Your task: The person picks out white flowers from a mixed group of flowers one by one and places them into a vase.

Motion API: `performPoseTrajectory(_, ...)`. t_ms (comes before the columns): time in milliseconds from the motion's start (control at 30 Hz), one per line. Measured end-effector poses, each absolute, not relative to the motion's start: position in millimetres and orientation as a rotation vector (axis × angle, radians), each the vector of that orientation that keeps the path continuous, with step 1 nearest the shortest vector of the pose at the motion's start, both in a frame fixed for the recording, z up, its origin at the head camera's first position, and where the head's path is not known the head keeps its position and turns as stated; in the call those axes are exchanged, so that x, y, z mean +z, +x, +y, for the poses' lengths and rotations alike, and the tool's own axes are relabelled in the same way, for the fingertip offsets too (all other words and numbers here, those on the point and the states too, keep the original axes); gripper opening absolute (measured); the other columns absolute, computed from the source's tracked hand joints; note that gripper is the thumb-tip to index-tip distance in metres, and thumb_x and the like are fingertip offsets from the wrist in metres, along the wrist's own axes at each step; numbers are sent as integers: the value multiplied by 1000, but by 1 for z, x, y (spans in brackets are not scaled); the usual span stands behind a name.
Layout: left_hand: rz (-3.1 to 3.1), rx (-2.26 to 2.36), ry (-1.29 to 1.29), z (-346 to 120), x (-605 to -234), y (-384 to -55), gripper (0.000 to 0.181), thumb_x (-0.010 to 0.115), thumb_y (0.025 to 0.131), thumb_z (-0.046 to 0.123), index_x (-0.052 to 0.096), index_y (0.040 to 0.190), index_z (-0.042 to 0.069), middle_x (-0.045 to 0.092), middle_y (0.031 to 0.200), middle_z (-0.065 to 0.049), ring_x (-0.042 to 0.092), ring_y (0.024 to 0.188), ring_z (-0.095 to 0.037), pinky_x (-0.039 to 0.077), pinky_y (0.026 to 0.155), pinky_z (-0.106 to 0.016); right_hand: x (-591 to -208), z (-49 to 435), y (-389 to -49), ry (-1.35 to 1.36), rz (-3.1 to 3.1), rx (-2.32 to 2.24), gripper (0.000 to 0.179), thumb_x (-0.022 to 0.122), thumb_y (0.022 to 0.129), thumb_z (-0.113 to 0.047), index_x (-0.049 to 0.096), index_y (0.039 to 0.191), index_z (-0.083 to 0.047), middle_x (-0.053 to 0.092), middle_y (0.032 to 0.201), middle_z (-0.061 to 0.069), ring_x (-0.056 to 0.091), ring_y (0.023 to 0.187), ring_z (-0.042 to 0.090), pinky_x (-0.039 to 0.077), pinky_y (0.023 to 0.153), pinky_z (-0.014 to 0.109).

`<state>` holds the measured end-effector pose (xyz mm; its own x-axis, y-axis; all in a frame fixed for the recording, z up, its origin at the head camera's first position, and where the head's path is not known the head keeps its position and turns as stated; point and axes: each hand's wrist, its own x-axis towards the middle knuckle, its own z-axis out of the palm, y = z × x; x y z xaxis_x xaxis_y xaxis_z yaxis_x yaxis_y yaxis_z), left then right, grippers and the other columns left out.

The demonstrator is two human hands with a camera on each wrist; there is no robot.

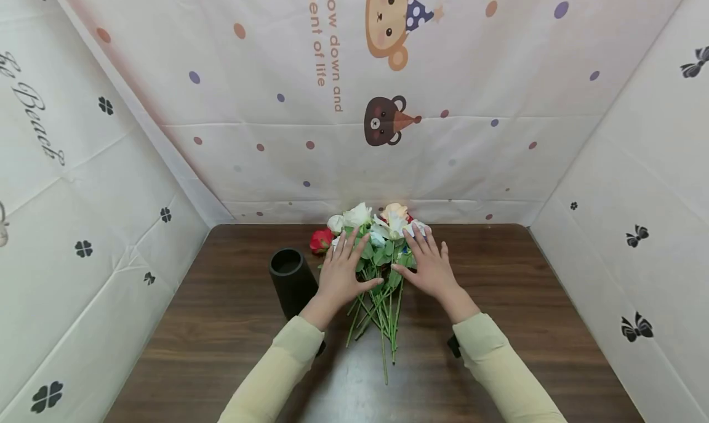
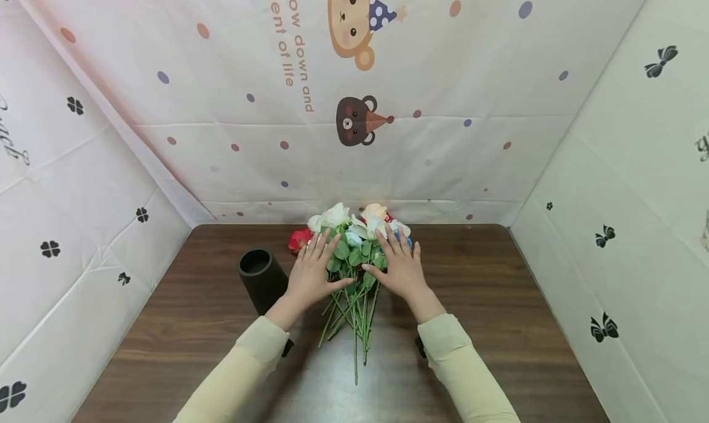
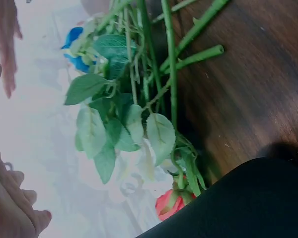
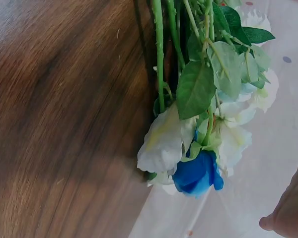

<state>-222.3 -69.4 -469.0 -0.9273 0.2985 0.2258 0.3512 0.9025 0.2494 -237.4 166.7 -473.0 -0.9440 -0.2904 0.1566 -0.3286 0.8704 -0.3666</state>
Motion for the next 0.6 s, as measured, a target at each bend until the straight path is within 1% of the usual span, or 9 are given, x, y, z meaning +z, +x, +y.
performPoseTrajectory(67, -2867, -484, -506, -71, -466, -216, 103, 72, 86, 65, 20, 166, 27, 20, 173, -7, 21, 160, -34, 32, 123, -60, -473, 164, -238, 491, -2930, 608, 91, 63, 96, -54, 19, 166, -16, 13, 174, 15, 8, 160, 43, 10, 122, 77)
performPoseTrajectory(133, -2833, -526, -520, -73, -463, -208, 100, 75, 85, 61, 26, 164, 23, 29, 170, -11, 34, 155, -37, 42, 116, -60, -473, 161, -240, 496, -2902, 624, 90, 66, 95, -51, 21, 165, -15, 15, 173, 16, 11, 160, 44, 14, 122, 75)
performPoseTrajectory(200, -2807, -558, -527, -76, -460, -198, 95, 77, 85, 58, 34, 161, 19, 40, 164, -13, 48, 145, -38, 53, 105, -57, -473, 158, -241, 500, -2870, 639, 90, 69, 94, -47, 24, 164, -12, 17, 173, 16, 14, 159, 45, 18, 121, 74)
performPoseTrajectory(233, -2800, -577, -533, -77, -459, -192, 92, 77, 86, 56, 38, 159, 18, 46, 160, -14, 56, 137, -37, 57, 98, -54, -472, 156, -241, 505, -2849, 653, 90, 71, 94, -46, 26, 163, -10, 18, 172, 17, 17, 158, 46, 21, 120, 74)
performPoseTrajectory(300, -2793, -615, -556, -81, -458, -179, 83, 79, 86, 52, 46, 154, 16, 57, 150, -13, 66, 124, -34, 61, 86, -49, -471, 151, -242, 512, -2818, 691, 88, 73, 93, -42, 30, 161, -7, 21, 171, 19, 21, 156, 47, 27, 118, 73)
performPoseTrajectory(367, -2809, -662, -592, -85, -458, -164, 74, 79, 88, 47, 53, 149, 14, 65, 142, -12, 70, 116, -31, 62, 81, -45, -470, 147, -243, 515, -2800, 734, 86, 74, 93, -38, 32, 160, -4, 25, 169, 20, 25, 155, 47, 31, 117, 71)
performPoseTrajectory(433, -2837, -704, -623, -91, -459, -149, 66, 79, 89, 43, 58, 144, 13, 69, 135, -11, 72, 110, -28, 62, 79, -44, -469, 144, -245, 510, -2792, 781, 83, 74, 94, -35, 34, 159, -2, 27, 168, 22, 28, 153, 47, 34, 117, 69)
performPoseTrajectory(467, -2853, -723, -625, -94, -459, -142, 63, 79, 89, 41, 61, 141, 12, 71, 132, -11, 72, 110, -27, 61, 81, -44, -469, 142, -246, 503, -2795, 801, 82, 74, 94, -34, 34, 159, -2, 28, 168, 22, 29, 153, 47, 35, 117, 67)
performPoseTrajectory(600, -2893, -785, -508, -108, -465, -118, 58, 80, 88, 39, 64, 137, 14, 75, 122, -7, 73, 104, -23, 60, 80, -43, -467, 137, -252, 468, -2809, 894, 78, 72, 96, -30, 34, 158, 0, 29, 166, 24, 32, 151, 48, 36, 117, 65)
